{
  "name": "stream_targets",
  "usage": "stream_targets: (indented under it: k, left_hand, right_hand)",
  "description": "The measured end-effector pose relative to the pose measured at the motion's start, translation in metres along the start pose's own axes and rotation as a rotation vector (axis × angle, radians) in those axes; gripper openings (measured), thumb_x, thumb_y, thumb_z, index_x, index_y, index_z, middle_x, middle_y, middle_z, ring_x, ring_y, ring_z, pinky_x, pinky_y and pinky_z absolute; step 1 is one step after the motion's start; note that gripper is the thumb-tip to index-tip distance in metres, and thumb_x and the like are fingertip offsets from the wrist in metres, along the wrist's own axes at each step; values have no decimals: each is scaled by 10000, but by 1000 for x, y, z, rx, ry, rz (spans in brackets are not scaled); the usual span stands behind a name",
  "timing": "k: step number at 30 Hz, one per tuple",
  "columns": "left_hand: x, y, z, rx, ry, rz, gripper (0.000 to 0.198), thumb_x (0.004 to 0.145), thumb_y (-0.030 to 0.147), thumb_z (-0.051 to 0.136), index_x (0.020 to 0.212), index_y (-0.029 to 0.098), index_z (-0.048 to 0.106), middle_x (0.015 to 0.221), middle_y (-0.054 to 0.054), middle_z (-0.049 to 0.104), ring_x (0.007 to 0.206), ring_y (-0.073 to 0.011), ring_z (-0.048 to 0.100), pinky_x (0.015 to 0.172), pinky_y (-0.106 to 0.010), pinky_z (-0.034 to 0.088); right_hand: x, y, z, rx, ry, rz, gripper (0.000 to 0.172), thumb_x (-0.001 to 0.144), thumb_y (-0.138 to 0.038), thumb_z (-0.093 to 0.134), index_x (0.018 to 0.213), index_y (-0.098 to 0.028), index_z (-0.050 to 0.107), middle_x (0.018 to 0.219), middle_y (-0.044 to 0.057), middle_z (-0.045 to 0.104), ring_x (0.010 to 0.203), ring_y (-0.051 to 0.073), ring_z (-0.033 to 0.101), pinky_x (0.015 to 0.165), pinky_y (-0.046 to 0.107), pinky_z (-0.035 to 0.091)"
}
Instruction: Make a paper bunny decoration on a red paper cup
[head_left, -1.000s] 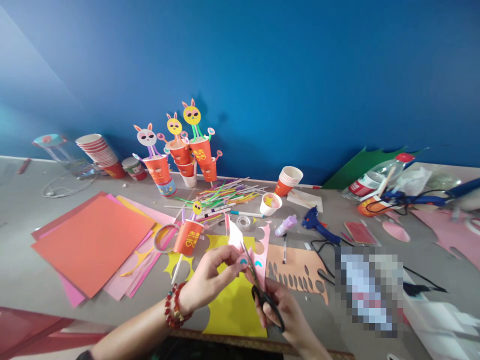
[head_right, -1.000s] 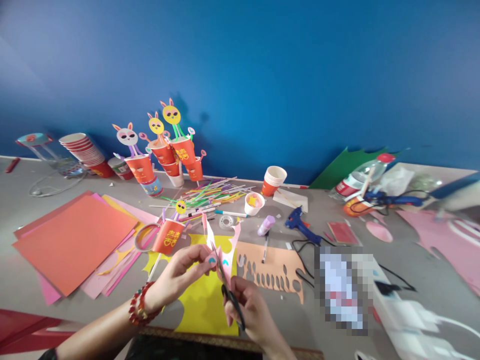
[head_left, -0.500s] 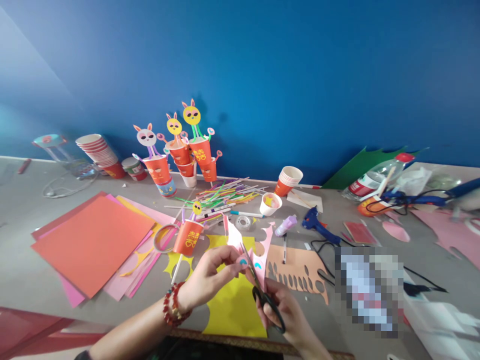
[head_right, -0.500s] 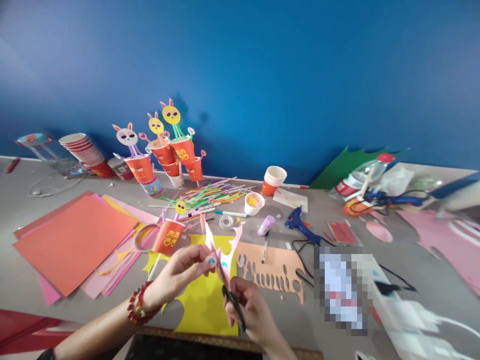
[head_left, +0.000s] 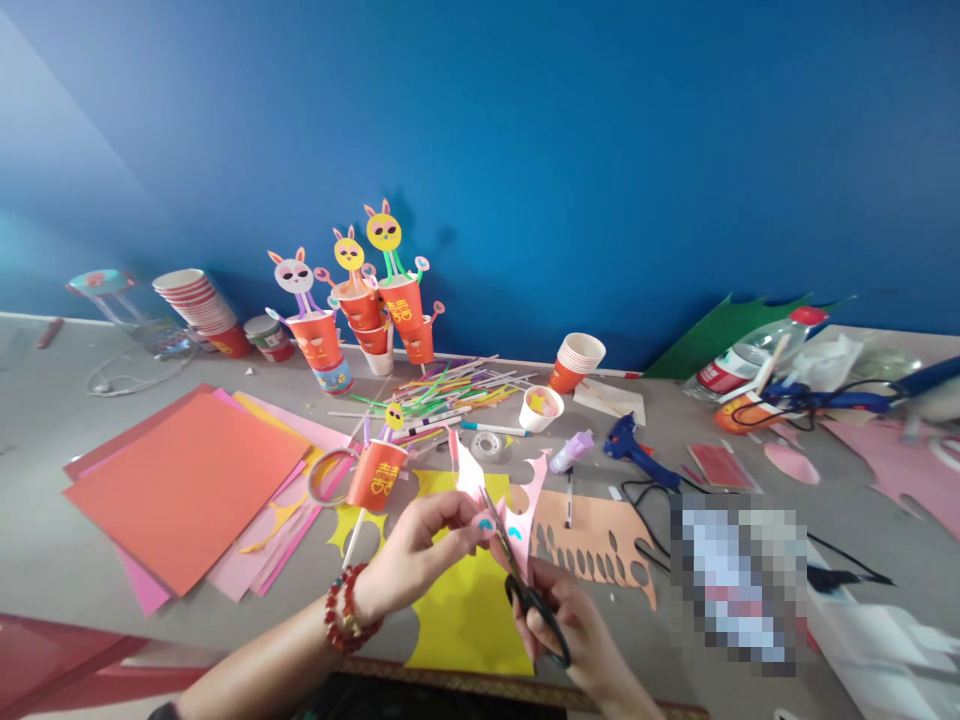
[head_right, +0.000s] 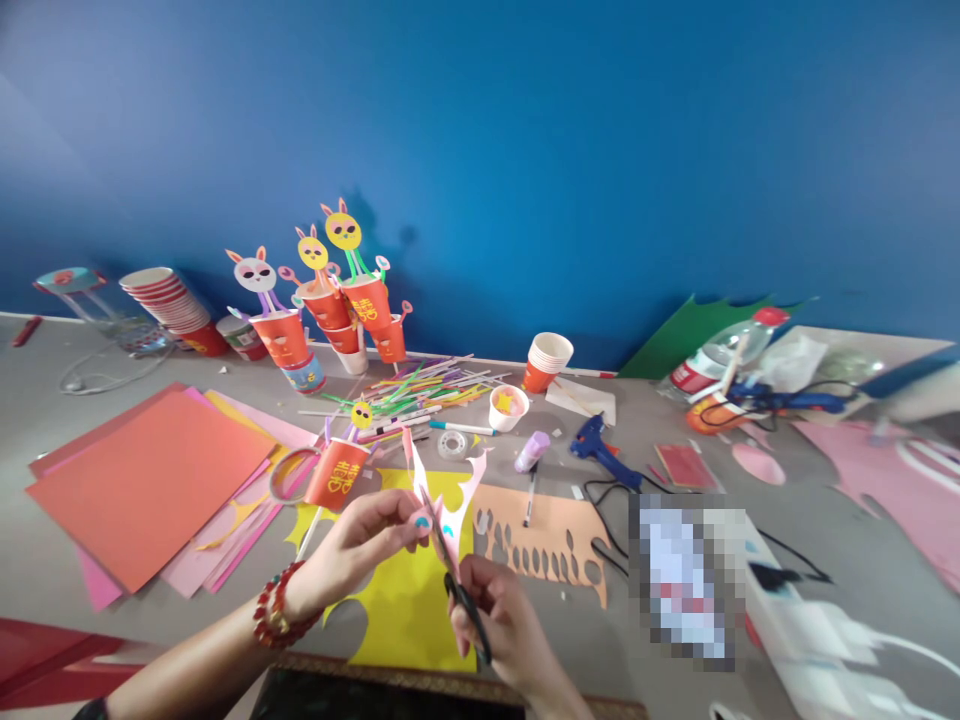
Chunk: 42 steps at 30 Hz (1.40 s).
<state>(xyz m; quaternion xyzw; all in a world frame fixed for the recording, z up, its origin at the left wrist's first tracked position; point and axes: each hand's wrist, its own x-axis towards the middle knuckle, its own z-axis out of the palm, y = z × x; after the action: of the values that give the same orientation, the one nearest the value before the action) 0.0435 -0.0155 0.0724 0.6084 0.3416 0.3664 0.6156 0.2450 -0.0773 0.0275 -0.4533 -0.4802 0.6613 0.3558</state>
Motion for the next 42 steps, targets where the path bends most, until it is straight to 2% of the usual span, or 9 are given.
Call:
stream_targets:
  k: [13, 18, 22, 27, 31, 37, 42]
  left_hand:
    - [0, -3, 0, -15, 1, 5, 301, 951, 386, 587, 792, 135, 629, 757, -30, 610, 706, -130, 516, 673, -250, 403]
    - [2, -1, -2, -1, 15, 13, 298, 959, 380, 570, 798, 134, 619, 776, -43, 631, 732, -142, 537, 694, -255, 419]
    - [2, 0, -6, 60, 26, 13, 311, 955, 375, 571, 748, 143, 579, 727, -21, 590, 696, -129, 506, 665, -245, 403]
    - [1, -1, -10, 107, 3, -3, 294, 946, 370, 583, 757, 144, 589, 753, -32, 610, 710, -139, 533, 680, -253, 420]
    - [1, 0, -11, 123, 10, 15, 274, 950, 360, 576, 783, 145, 606, 759, -33, 620, 714, -143, 552, 681, -253, 429]
    - [1, 10, -11, 258, 53, 97, 279, 966, 319, 528, 740, 156, 553, 777, -49, 623, 718, -150, 548, 683, -265, 425]
    - [0, 13, -12, 278, 9, 113, 263, 962, 298, 524, 741, 158, 558, 784, -56, 624, 742, -164, 560, 700, -278, 434]
  right_hand:
    - [0, 4, 0, 36, 6, -8, 686, 581, -833, 700, 653, -207, 428, 493, -51, 492, 397, 68, 439, 421, 191, 314]
    - [-4, 10, 1, 70, -123, -21, 669, 695, -824, 621, 798, -170, 523, 543, -13, 575, 413, 50, 353, 405, 170, 237]
    - [-10, 12, 2, 114, -200, 43, 721, 700, -842, 591, 918, -157, 539, 685, 16, 627, 407, 32, 321, 370, 156, 239]
    - [-19, 5, -3, 87, -247, 127, 669, 765, -802, 575, 950, -162, 510, 682, 6, 641, 354, 5, 326, 352, 135, 286]
    - [-26, -5, -7, 26, -231, 193, 646, 780, -782, 585, 961, -170, 488, 719, 3, 640, 355, -6, 347, 343, 119, 301]
    - [-28, -13, -10, -38, -198, 210, 673, 764, -819, 551, 917, -168, 474, 712, 6, 644, 340, -19, 342, 339, 110, 301]
    - [-28, -17, -13, -13, -245, 206, 699, 743, -834, 557, 927, -163, 490, 666, 2, 643, 318, -9, 352, 325, 117, 280]
